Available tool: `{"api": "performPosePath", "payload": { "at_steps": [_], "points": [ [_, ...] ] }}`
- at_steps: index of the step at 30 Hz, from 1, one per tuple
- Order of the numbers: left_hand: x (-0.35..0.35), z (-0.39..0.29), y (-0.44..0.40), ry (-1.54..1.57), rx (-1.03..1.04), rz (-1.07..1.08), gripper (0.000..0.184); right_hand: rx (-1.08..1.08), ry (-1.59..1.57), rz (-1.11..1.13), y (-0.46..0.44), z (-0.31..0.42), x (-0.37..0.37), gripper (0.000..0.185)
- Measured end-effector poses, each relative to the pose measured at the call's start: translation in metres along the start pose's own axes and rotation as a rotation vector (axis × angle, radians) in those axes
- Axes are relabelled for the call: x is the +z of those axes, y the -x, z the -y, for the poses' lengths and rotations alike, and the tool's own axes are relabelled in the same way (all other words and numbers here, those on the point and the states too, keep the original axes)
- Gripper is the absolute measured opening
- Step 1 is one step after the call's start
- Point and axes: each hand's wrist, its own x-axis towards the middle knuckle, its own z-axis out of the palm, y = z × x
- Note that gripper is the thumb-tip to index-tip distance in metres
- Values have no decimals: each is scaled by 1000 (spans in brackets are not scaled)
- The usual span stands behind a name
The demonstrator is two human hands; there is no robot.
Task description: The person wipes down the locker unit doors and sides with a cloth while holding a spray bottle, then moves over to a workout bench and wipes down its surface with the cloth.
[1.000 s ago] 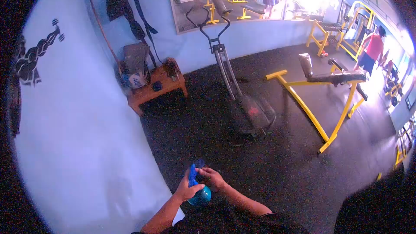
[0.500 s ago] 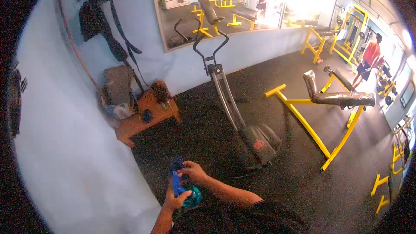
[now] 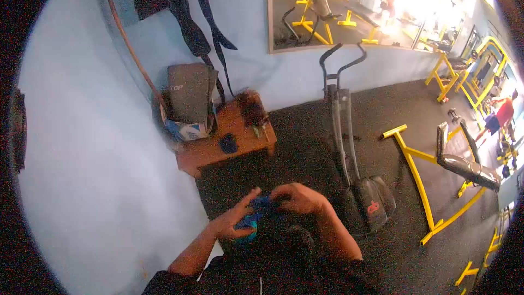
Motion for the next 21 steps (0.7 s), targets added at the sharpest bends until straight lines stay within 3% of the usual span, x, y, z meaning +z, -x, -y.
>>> {"api": "performPosePath", "payload": {
  "at_steps": [2,6,8,9,11,12,13,15,16,20,21],
  "points": [
    [-37,-25,-19,-196,-61,270,61,-29,-10,-31,-25,7,-11,37],
    [-84,-19,-46,-183,-60,253,56,-18,-61,-204,-75,7,-23,36],
    [-100,-20,-59,-62,-53,133,52,-48,-434,-294,-102,1,-31,45],
    [-110,-18,-68,-51,-58,126,52,-37,-434,-285,-117,-10,-33,45],
    [-134,-15,-87,93,2,64,52,-201,-890,-96,-153,-57,-28,48],
    [-146,-18,-97,226,-46,6,52,-62,-746,-111,-167,-88,-23,47],
    [-157,-14,-107,220,-46,-9,52,-67,-746,-95,-180,-92,-21,47],
    [-180,-1,-122,199,-86,-77,53,225,-902,-168,-220,-91,-18,43],
    [-195,3,-131,191,-87,-102,53,193,-988,-185,-239,-85,-27,34],
    [-244,6,-168,135,-163,-248,54,233,-969,-215,-313,-65,-75,33],
    [-251,8,-176,111,-139,-310,56,174,-827,-155,-324,-69,-86,37]
  ]
}}
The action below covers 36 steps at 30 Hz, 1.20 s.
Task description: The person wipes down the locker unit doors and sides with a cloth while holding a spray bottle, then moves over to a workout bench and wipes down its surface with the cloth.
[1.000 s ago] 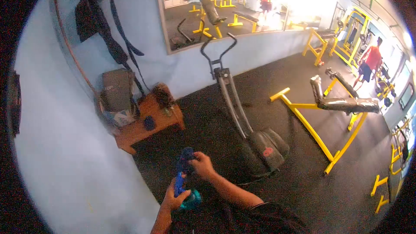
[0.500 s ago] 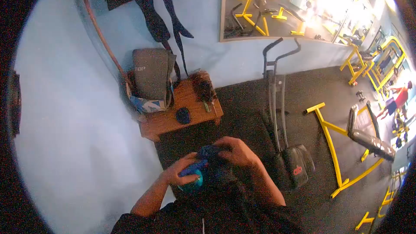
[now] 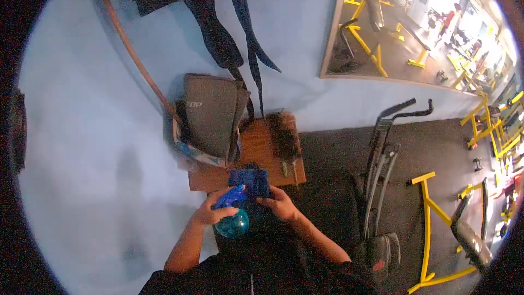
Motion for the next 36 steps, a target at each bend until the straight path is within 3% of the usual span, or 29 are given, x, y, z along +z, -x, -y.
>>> {"api": "performPosePath", "payload": {
  "at_steps": [2,4,5,6,8,9,13,14,15,16,18,19,20,21,23,24,26,27,30,32,36],
  "points": [
    [-19,-1,-27,-29,-32,14,57,-13,131,64,-21,18,-3,42],
    [-26,-2,-40,-40,-58,23,59,-205,-2,-84,-37,43,4,47],
    [-29,-6,-47,51,-117,7,60,-309,24,-64,-48,39,-1,60],
    [-32,-8,-55,142,-175,-7,61,-307,35,-56,-57,38,-7,60],
    [-39,-4,-73,73,-67,-31,63,-516,553,-36,-64,43,-16,66],
    [-42,-3,-80,70,-76,-34,63,-262,453,127,-63,49,-25,68],
    [-55,6,-101,-70,-184,68,64,-259,604,33,-62,68,-16,65],
    [-59,6,-108,-76,-176,87,64,-196,829,6,-68,65,-21,66],
    [-62,6,-114,-262,-282,134,62,-126,1053,-24,-73,66,-24,67],
    [-65,9,-119,-449,-386,177,60,-130,1052,-42,-76,69,-25,67],
    [-62,30,-119,-451,-264,107,58,-474,1395,-256,-79,70,-27,66],
    [-58,40,-122,-243,-108,-8,57,-586,1506,-339,-82,70,-30,66],
    [-59,50,-125,-35,44,-121,56,-379,1197,-233,-88,66,-39,64],
    [-66,63,-129,-33,39,-115,56,-181,883,-131,-95,62,-48,63],
    [-80,89,-140,-368,13,-210,47,-140,708,-215,-106,46,-60,60],
    [-81,103,-145,-361,6,-205,47,-103,534,-294,-110,37,-69,58],
    [-76,108,-156,-424,-25,-416,38,-74,563,-325,-119,38,-77,52],
    [-73,114,-161,-439,-49,-469,34,16,422,-339,-125,36,-84,52],
    [-70,147,-185,-397,-17,-525,33,230,229,-356,-158,25,-111,50],
    [-63,176,-195,-346,-93,-568,35,268,68,-498,-186,4,-130,42],
    [-56,250,-190,-481,-134,-563,46,438,-104,-393,-260,-33,-170,41]
  ]
}}
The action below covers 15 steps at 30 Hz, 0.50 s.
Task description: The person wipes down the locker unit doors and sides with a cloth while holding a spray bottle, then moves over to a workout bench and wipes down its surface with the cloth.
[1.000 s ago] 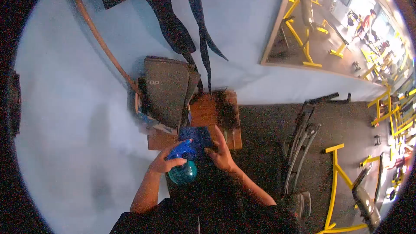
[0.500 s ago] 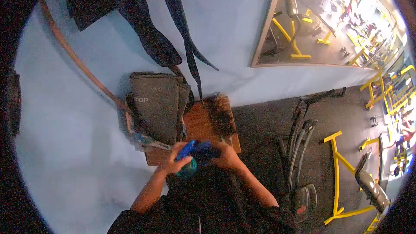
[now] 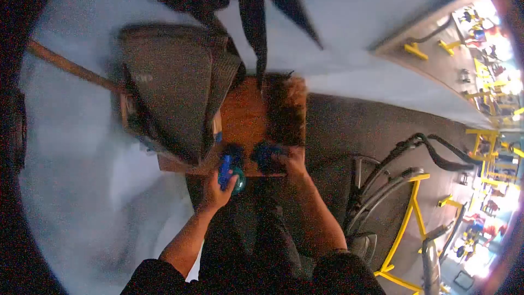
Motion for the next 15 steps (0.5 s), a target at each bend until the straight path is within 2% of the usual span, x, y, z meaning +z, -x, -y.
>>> {"api": "performPosePath", "payload": {
  "at_steps": [2,3,5,9,11,12,14,15],
  "points": [
    [22,24,6,104,-64,5,55,-62,108,80,-80,-31,-22,45],
    [27,36,7,43,-76,106,64,-37,121,85,-101,-33,-22,45],
    [39,44,-2,-10,-71,111,66,-40,50,179,-144,-30,-12,48],
    [62,60,-25,-81,30,61,70,-114,106,226,-232,-49,-5,46],
    [74,74,-36,-162,45,5,70,-666,1047,-166,-250,-52,-2,42],
    [77,79,-39,-241,64,-44,70,-649,1049,-168,-254,-57,-2,42],
    [77,81,-48,-198,1,-22,71,-844,1162,-301,-262,-74,-8,42],
    [76,80,-51,-161,-51,-22,73,-837,1168,-299,-262,-84,-11,42]
  ]
}}
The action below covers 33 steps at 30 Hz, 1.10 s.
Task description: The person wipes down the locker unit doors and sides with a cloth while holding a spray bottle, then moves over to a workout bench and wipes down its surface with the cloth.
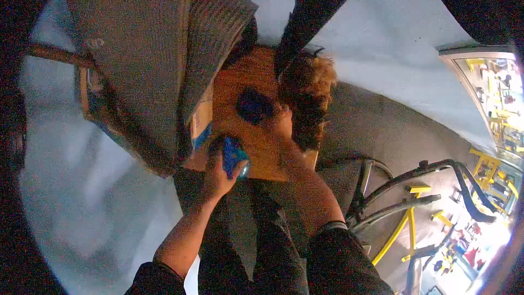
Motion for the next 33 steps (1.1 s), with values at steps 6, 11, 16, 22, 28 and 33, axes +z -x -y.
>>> {"api": "performPosePath", "payload": {
  "at_steps": [6,11,16,22,28,33],
  "points": [
    [-10,19,14,-122,197,-50,74,32,-53,125,95,8,6,37],
    [-43,45,29,-176,166,115,65,221,-170,506,129,61,9,57],
    [-47,105,50,-315,81,94,67,165,35,502,150,66,60,87],
    [-40,139,46,-197,-25,102,55,142,254,450,144,94,84,102],
    [-38,165,43,-100,70,120,58,143,299,355,157,72,112,82],
    [-39,172,48,92,47,144,64,540,-122,579,151,85,58,51]
  ]
}}
